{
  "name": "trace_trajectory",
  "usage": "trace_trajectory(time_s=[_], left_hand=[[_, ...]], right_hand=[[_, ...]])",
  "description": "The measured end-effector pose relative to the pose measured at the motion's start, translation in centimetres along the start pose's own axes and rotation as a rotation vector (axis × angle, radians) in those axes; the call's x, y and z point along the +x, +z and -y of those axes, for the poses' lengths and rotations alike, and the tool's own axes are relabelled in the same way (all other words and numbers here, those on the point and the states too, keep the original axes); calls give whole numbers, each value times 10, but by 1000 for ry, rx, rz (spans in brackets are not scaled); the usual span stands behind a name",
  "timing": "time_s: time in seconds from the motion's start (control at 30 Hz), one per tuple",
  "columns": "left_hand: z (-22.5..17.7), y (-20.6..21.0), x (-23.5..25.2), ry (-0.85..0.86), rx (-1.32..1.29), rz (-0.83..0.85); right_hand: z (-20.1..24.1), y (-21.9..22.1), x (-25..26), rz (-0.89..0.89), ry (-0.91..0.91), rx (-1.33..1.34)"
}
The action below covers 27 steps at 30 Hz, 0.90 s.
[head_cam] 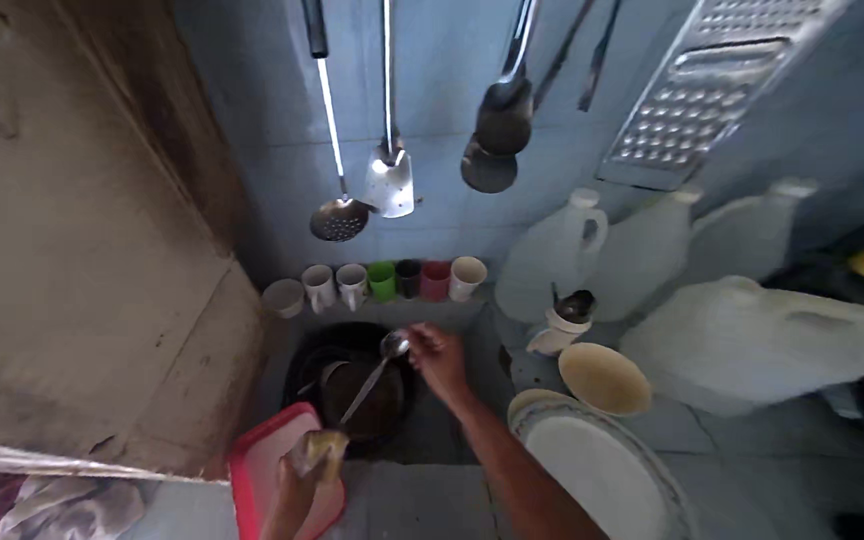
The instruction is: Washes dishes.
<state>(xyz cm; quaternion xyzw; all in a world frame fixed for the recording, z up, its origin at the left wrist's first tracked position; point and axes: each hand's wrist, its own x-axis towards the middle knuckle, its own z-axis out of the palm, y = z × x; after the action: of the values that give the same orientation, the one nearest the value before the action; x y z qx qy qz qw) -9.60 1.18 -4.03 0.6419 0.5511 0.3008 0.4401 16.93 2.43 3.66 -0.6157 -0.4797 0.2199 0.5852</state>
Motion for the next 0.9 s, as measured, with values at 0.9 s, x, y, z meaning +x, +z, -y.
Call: trace_trajectory(time_s=[0.9], left_hand=[[63, -5, 28, -218, 746, 403]], right_hand=[[-81, -23, 37, 449, 104, -892]])
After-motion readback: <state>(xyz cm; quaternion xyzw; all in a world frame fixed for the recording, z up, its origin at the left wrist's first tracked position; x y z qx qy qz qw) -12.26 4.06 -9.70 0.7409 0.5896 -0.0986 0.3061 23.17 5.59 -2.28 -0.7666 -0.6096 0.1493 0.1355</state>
